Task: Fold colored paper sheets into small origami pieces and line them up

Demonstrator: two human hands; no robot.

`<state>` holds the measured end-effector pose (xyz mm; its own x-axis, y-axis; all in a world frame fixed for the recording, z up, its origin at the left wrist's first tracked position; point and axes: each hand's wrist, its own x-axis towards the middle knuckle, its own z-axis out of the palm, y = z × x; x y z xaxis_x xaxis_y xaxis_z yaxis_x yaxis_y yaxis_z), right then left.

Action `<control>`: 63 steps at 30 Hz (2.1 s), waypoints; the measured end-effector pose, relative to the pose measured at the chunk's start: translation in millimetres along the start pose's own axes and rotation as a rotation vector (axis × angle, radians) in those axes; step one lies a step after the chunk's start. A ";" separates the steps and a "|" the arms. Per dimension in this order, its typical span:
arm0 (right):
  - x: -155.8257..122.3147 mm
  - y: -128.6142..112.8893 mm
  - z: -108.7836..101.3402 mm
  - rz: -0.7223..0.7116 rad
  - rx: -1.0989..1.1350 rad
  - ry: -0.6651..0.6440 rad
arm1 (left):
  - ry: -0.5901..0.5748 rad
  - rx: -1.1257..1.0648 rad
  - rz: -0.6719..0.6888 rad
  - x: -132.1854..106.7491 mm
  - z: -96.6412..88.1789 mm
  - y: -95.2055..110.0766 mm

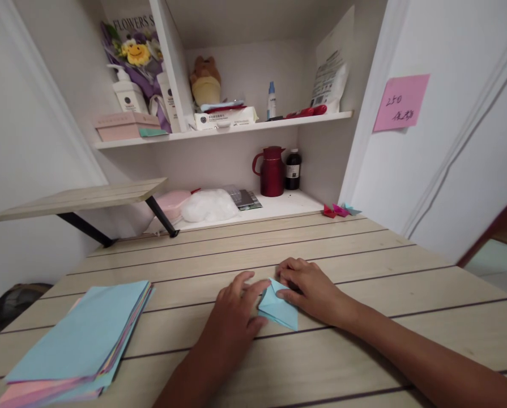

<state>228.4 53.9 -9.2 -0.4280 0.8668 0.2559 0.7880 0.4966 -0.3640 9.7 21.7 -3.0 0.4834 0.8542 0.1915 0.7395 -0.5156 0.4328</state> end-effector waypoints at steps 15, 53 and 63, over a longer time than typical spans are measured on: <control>-0.7 29.0 -11.5 0.051 0.149 0.050 | -0.194 0.233 0.083 -0.8 -9.1 8.9; 4.2 1.4 -0.6 0.069 0.020 -0.035 | 0.033 0.023 0.051 -2.7 -12.3 6.6; 1.2 -12.0 9.4 -0.021 0.115 -0.040 | 0.032 -0.051 -0.093 -1.6 8.8 1.1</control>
<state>214.2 49.4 -12.9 -0.4632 0.8561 0.2292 0.7239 0.5146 -0.4595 13.9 19.1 -10.5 0.3979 0.9004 0.1757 0.7554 -0.4303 0.4943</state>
